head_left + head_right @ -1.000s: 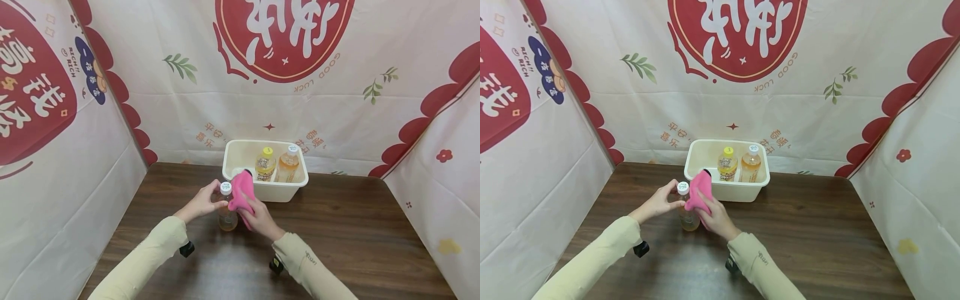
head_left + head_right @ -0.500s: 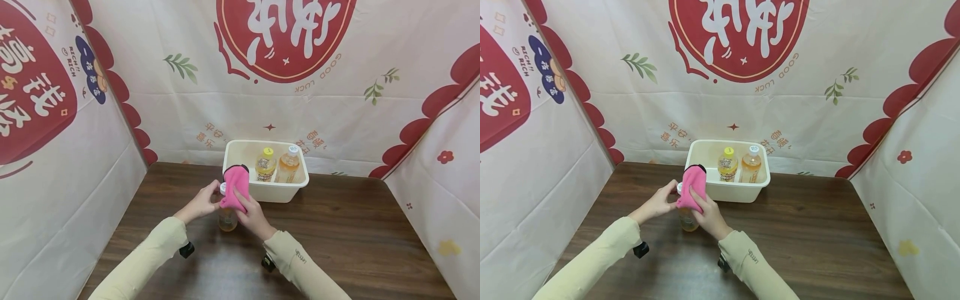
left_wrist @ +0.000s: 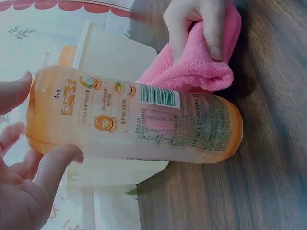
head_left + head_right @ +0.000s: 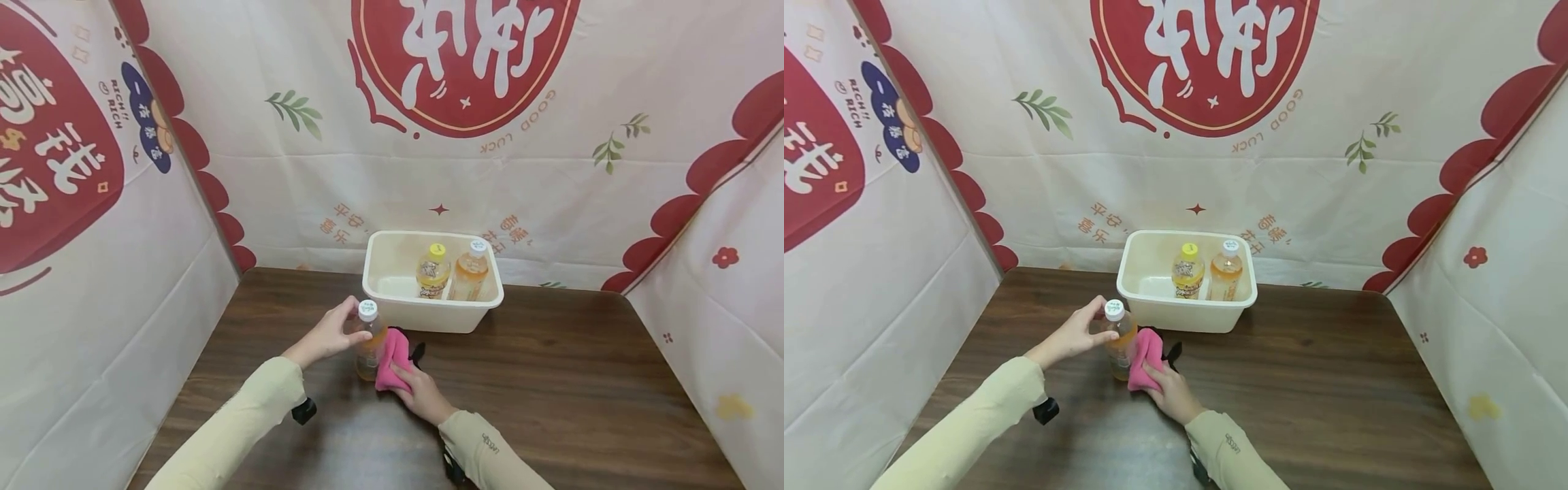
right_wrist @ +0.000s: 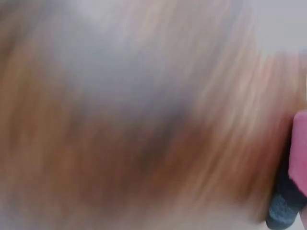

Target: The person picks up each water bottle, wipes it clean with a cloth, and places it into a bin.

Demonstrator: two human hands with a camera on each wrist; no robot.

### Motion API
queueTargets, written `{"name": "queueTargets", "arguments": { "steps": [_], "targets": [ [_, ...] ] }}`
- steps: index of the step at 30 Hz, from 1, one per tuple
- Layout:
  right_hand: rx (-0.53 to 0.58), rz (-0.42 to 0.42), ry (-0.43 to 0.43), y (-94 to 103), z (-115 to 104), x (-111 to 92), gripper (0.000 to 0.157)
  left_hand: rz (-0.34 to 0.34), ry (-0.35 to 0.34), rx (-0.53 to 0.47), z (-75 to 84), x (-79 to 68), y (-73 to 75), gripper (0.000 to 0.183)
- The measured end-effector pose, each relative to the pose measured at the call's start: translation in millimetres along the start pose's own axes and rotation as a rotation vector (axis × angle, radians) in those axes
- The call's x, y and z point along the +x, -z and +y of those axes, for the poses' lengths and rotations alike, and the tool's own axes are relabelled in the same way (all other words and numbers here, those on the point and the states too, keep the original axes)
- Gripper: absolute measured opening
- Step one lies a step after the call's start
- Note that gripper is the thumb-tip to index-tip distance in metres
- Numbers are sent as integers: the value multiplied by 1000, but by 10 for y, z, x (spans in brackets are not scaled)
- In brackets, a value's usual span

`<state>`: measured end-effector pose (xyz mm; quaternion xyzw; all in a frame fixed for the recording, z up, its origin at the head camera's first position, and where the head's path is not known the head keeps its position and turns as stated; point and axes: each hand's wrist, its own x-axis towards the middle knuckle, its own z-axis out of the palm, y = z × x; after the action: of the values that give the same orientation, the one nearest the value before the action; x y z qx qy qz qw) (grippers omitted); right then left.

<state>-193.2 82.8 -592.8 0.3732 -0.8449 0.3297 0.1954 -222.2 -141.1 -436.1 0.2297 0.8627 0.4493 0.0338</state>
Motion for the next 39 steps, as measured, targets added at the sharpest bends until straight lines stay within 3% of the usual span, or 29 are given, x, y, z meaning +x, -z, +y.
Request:
{"name": "queueTargets", "arguments": {
  "steps": [5, 8, 13, 17, 20, 25, 33, 35, 39],
  "targets": [
    [86, -30, -32, 76, -12, 47, 48, 4, 15, -6, 2, -7, 3, 36],
    [140, 22, -61, 159, -81, 138, 49, 1, 5, -1, -6, 2, -3, 35],
    [204, 127, -99, 415, -232, 537, 50, 11, -22, 15, -14, 26, -4, 34],
    [200, 66, -51, 704, -325, 874, 51, 11, -22, 9, -21, 30, -9, 34],
    [195, -11, -34, 844, -357, 984, 51, 6, -15, 11, -17, 20, -9, 35],
    [201, -7, -50, 798, -370, 930, 53, 10, -29, 6, -5, 11, -9, 35],
    [202, 201, -70, 422, -304, 623, 49, 25, -15, 0, 2, 20, -26, 35],
    [192, 183, -76, 336, -254, 507, 47, 29, -6, -1, -4, 22, -30, 35],
    [91, 58, -91, 169, -112, 245, 43, 30, 4, 4, -17, 23, -47, 35]
  ]
}}
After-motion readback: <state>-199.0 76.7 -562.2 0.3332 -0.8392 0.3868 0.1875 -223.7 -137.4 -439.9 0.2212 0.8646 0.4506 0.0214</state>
